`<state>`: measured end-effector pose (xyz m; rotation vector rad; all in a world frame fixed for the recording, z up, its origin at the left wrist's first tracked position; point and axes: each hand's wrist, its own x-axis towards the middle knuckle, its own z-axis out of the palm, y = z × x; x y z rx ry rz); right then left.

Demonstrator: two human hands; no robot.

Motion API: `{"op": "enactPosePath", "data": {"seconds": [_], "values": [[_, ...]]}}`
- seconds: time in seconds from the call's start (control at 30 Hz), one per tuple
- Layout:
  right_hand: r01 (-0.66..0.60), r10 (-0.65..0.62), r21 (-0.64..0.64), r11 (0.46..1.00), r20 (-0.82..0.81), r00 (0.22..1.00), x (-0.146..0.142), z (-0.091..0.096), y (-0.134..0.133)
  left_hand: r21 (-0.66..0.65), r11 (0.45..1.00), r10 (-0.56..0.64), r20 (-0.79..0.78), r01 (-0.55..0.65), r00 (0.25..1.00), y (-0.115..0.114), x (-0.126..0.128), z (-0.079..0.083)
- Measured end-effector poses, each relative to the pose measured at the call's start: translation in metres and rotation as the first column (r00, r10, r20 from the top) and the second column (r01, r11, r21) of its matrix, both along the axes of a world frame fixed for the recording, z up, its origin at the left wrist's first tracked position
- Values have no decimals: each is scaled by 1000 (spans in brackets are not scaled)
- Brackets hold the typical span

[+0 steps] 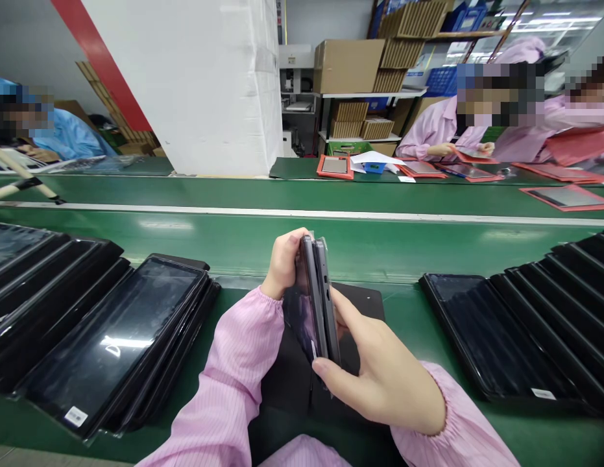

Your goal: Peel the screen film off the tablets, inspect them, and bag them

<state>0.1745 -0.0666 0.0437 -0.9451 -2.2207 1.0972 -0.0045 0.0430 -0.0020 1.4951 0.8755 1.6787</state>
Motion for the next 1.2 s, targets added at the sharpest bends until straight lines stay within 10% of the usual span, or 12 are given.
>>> {"op": "enactPosePath", "data": {"seconds": [0.5, 1.2], "values": [[-211, 208, -28, 977, -96, 973, 14, -7, 16, -33, 999, 9, 103, -5, 995, 18, -4, -7], [-127, 118, -102, 987, -89, 989, 17, 1, 13, 222, 958, -108, -304, 181, 946, -24, 8, 1]]}}
